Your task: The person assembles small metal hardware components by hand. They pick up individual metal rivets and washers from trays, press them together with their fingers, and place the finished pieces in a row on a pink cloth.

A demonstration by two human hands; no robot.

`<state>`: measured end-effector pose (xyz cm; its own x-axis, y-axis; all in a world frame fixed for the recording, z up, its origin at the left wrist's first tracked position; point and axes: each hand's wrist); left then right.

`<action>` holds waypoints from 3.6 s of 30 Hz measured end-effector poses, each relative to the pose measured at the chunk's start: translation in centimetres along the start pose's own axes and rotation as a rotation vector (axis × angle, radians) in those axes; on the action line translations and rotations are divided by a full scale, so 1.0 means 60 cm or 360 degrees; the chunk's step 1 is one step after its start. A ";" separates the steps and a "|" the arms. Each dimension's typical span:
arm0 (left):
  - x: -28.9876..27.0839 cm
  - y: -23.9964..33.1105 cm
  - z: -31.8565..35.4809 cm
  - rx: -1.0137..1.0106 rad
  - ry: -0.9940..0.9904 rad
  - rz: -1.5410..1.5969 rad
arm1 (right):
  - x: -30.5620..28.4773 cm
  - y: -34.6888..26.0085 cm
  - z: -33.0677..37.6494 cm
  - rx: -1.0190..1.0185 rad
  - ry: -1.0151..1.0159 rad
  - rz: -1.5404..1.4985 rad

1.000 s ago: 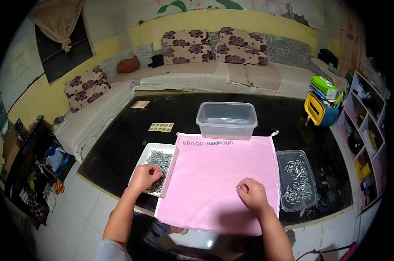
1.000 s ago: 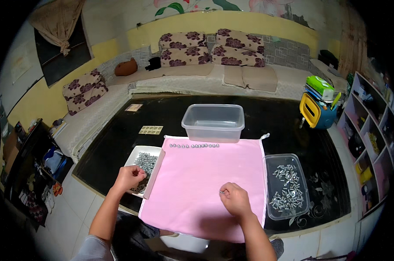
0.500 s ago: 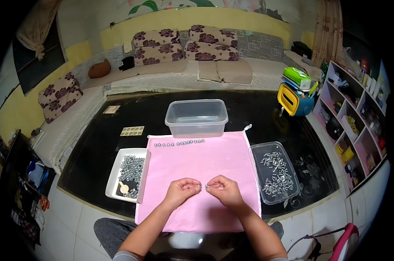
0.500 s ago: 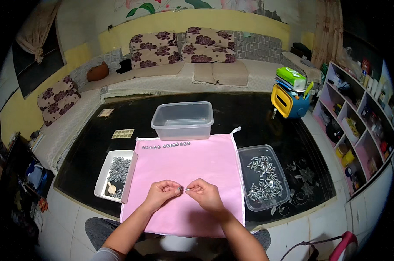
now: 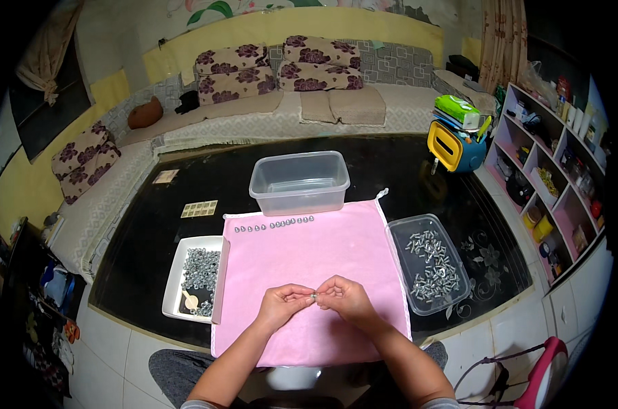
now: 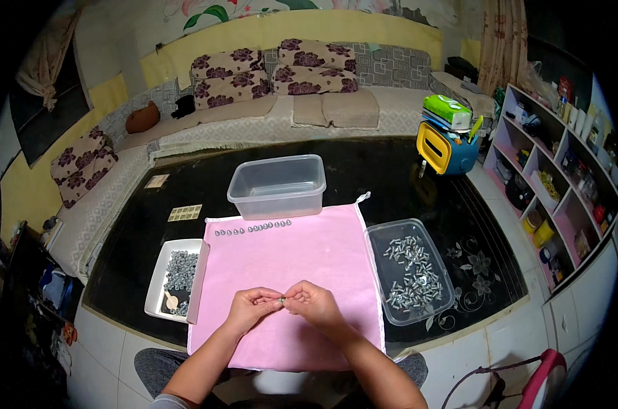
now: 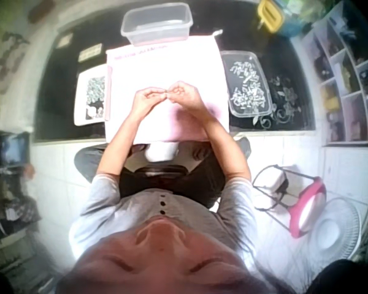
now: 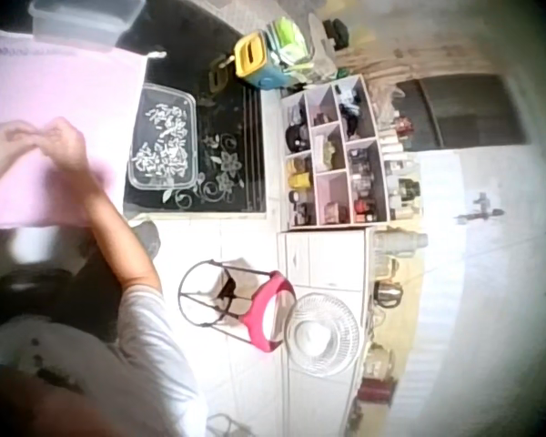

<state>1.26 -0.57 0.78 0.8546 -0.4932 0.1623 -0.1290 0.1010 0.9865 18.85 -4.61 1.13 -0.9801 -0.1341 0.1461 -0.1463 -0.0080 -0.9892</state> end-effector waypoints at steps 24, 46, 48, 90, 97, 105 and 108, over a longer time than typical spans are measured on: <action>0.003 -0.012 0.000 0.0118 0.0072 -0.0137 | 0.007 0.002 -0.006 0.0232 0.0003 0.0242; 0.001 -0.005 -0.002 0.0054 0.0080 0.0111 | 0.019 -0.016 0.000 0.0203 0.0096 0.0337; 0.001 -0.010 -0.004 0.0050 0.0043 0.0110 | 0.014 -0.003 -0.003 0.0192 0.0069 0.0410; -0.001 -0.008 -0.002 0.0076 0.0058 0.0105 | 0.021 0.003 -0.003 0.0081 0.0079 0.0410; -0.001 -0.013 -0.005 0.0141 0.0080 0.0110 | 0.023 -0.001 -0.004 -0.0054 0.0141 0.0257; 0.001 -0.008 -0.004 0.0170 0.0114 -0.0039 | 0.022 -0.005 -0.005 0.0022 0.0176 0.0295; 0.005 -0.005 -0.005 0.0178 0.0112 0.0021 | 0.017 0.011 -0.007 -0.0122 0.0138 0.0370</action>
<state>1.69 -0.47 0.51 0.8851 -0.4304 0.1769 -0.1923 0.0078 0.9813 17.71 -4.33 0.64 -0.9960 -0.0381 -0.0814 0.0778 0.0884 -0.9930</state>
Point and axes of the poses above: each hand's wrist, its own z-axis away from the middle knuckle, its own x-axis out of the palm, y = z × x
